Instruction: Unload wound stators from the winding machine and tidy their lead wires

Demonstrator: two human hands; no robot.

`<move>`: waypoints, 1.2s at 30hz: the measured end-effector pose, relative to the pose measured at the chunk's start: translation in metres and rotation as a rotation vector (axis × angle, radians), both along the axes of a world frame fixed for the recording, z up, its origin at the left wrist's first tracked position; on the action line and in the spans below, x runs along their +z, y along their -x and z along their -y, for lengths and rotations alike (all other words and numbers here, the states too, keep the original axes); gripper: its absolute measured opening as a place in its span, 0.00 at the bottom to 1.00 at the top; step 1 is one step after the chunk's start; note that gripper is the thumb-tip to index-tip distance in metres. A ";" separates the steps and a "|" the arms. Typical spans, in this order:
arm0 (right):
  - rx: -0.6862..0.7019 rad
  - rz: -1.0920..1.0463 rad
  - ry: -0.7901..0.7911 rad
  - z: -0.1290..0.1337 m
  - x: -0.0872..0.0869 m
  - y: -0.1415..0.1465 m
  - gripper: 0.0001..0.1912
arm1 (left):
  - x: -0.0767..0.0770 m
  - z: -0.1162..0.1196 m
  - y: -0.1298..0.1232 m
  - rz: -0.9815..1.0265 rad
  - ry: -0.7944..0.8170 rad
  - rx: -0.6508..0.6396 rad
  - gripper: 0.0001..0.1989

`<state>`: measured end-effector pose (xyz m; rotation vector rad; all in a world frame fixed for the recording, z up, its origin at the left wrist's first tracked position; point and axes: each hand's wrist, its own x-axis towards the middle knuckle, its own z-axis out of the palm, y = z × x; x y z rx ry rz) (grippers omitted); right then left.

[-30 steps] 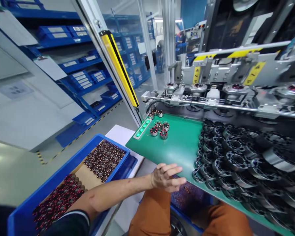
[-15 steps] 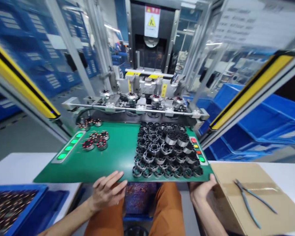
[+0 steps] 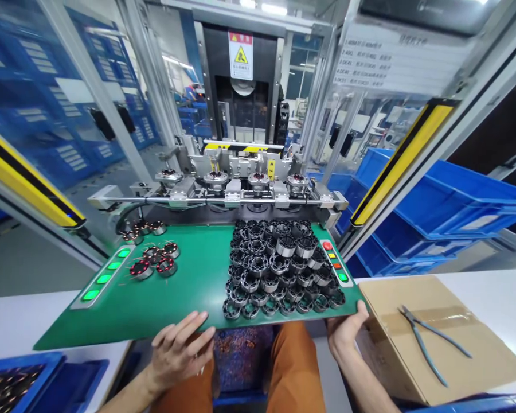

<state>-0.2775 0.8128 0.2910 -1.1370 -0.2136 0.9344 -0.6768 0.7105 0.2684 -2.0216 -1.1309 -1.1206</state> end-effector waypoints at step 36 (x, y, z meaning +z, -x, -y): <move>-0.021 -0.009 -0.019 0.000 0.006 0.006 0.40 | 0.008 0.000 -0.001 0.006 -0.011 -0.006 0.13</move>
